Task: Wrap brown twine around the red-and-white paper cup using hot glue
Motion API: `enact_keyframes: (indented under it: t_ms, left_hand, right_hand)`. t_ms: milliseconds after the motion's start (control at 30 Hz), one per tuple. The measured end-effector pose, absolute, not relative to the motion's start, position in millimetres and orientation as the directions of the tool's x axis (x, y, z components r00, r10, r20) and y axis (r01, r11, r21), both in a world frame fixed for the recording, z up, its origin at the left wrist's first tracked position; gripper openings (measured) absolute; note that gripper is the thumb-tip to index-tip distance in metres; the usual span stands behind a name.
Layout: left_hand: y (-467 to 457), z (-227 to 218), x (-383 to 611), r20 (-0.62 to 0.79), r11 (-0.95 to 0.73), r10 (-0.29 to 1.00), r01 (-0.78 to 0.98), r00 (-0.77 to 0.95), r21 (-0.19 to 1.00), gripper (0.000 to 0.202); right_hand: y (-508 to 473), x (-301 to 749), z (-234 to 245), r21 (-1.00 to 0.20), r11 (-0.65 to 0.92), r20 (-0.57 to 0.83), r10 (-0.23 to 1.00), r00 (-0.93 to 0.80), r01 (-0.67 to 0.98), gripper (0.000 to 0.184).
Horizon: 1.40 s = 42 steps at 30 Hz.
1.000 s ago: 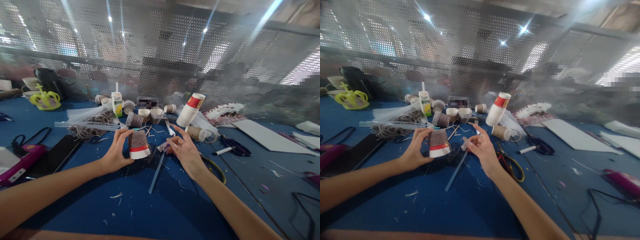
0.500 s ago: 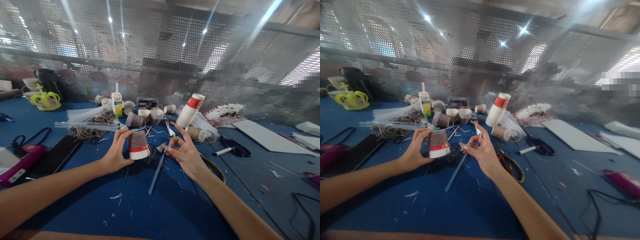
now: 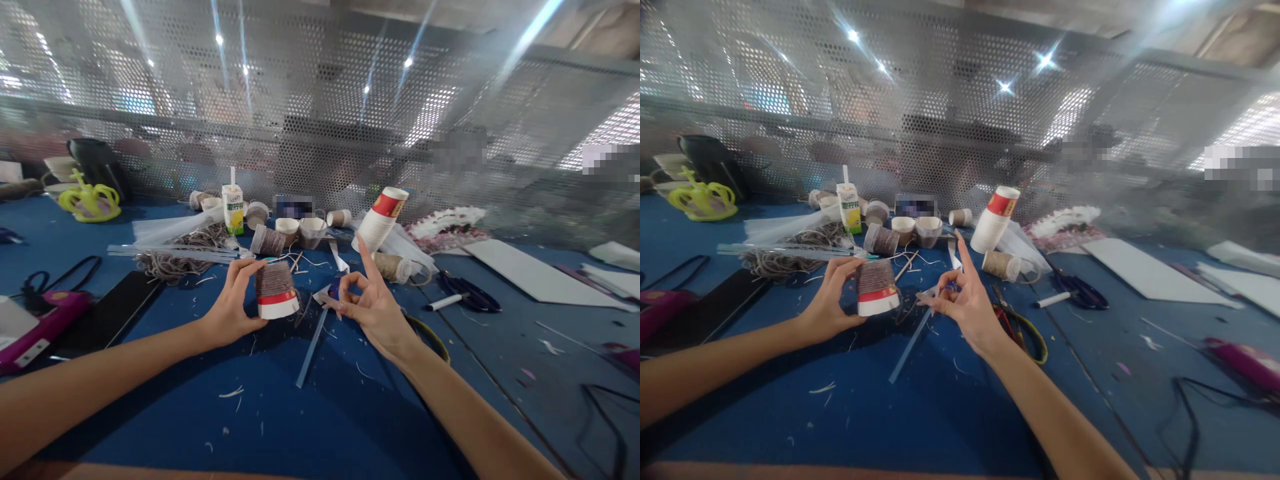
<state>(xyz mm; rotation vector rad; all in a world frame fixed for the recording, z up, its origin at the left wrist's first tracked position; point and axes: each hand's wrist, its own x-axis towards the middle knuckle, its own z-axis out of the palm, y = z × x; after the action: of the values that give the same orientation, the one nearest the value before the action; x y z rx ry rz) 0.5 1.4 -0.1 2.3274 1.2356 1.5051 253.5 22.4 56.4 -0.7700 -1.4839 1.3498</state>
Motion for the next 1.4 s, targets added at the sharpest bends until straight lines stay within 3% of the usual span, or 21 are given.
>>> enact_keyframes:
  t_ms: [400,600,700,833,867,933,1100,1167,1200,1300,1400]
  left_hand:
    - [1.7,-0.9,0.3,0.712,-0.673,0.678,0.545,0.183,0.5,0.082]
    - [1.9,-1.0,0.7,0.709,-0.67,0.681,0.547,0.184,0.502,0.086]
    - [1.2,0.3,0.7,0.705,-0.668,0.682,0.559,0.194,0.492,0.085]
    - [0.7,0.9,0.6,0.701,-0.657,0.686,0.579,0.194,0.483,0.084]
    - [0.8,0.8,0.5,0.706,-0.66,0.681,0.58,0.194,0.478,0.085]
    - [1.3,0.3,0.5,0.715,-0.671,0.67,0.574,0.198,0.47,0.085]
    - [1.5,0.1,0.3,0.717,-0.679,0.668,0.56,0.2,0.475,0.084]
    - [1.1,0.2,0.0,0.713,-0.677,0.673,0.554,0.198,0.485,0.082]
    - [1.0,0.2,-0.1,0.71,-0.676,0.677,0.548,0.197,0.493,0.082]
    - [1.1,-0.4,-0.5,0.704,-0.677,0.684,0.526,0.191,0.514,0.084]
    - [1.9,-1.1,-0.5,0.714,-0.689,0.673,0.518,0.195,0.507,0.085]
  right_hand:
    - [19.4,254.2,54.4,-0.978,0.157,0.203,0.872,-0.446,-0.138,0.122]
    - [19.8,254.7,55.5,-0.981,0.163,0.193,0.799,-0.57,-0.104,0.118]
    - [23.3,254.7,54.3,-0.975,0.208,0.22,0.833,-0.509,-0.081,0.103]
    - [26.4,253.9,51.8,-0.981,0.184,0.138,0.887,-0.44,0.062,0.033]
    - [26.1,253.3,51.7,-0.981,0.174,0.12,0.895,-0.429,0.088,0.023]
    - [24.1,251.8,52.1,-0.98,0.17,0.114,0.906,-0.408,0.105,0.022]
    - [18.7,250.7,53.7,-0.985,0.171,0.142,0.9,-0.412,0.035,0.06]
    - [18.4,252.9,53.3,-0.978,0.194,0.15,0.91,-0.386,0.078,0.066]
    - [18.7,254.5,52.8,-0.966,0.228,0.171,0.918,-0.357,0.125,0.059]
    - [20.2,259.0,50.7,-0.884,0.393,0.324,0.905,-0.275,0.255,0.019]
    - [19.0,259.7,49.6,-0.789,0.554,0.479,0.826,-0.299,0.265,0.03]
